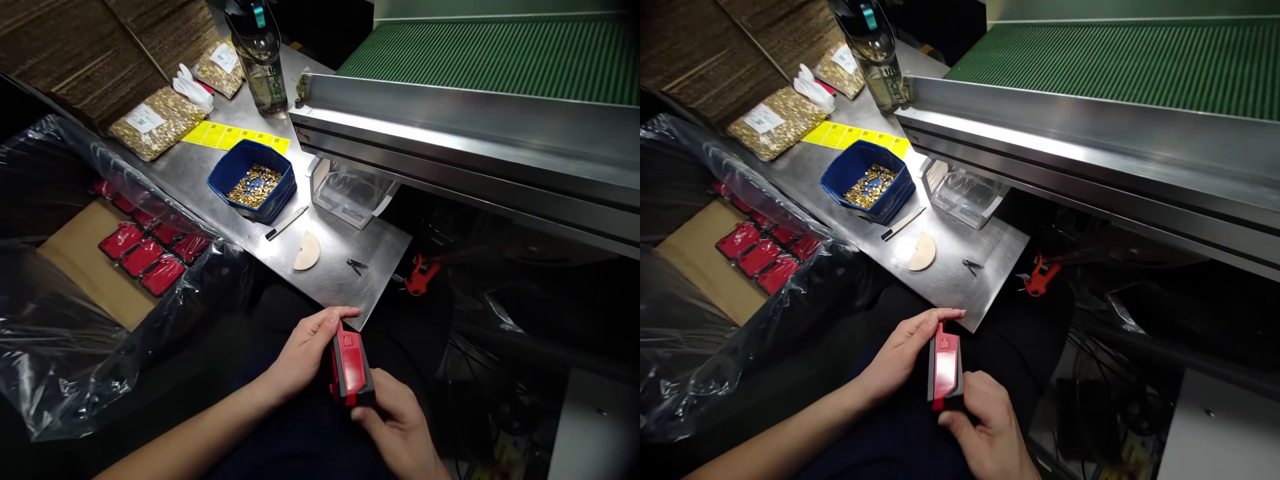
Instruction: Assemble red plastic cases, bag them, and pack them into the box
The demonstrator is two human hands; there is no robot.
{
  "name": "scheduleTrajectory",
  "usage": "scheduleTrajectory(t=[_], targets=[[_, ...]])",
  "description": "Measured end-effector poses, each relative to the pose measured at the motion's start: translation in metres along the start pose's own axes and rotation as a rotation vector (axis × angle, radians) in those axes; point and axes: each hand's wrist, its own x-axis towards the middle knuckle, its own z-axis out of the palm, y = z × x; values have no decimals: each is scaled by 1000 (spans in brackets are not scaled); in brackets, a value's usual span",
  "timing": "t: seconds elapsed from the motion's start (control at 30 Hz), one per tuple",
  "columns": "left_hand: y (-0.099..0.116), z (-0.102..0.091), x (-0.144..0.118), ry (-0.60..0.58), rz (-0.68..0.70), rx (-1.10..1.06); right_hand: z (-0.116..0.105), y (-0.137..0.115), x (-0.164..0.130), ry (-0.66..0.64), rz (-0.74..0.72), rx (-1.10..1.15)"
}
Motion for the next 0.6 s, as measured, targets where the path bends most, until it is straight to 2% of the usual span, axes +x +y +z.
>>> scheduleTrajectory(t=[0.2,0.3,0.4,0.47,0.6], targets=[[-3,-2,-5,-33,104,123,-3,-11,5,4,126,178],[-4,-3,-9,-139,151,162,-7,-17,9,40,192,196],[-2,-6,-12,-261,170,126,-9,-19,13,65,241,193],[0,-7,-13,-302,172,96,-10,-18,14,81,260,193],[-1,-4,-11,-289,133,43,-6,-15,12,100,300,191]])
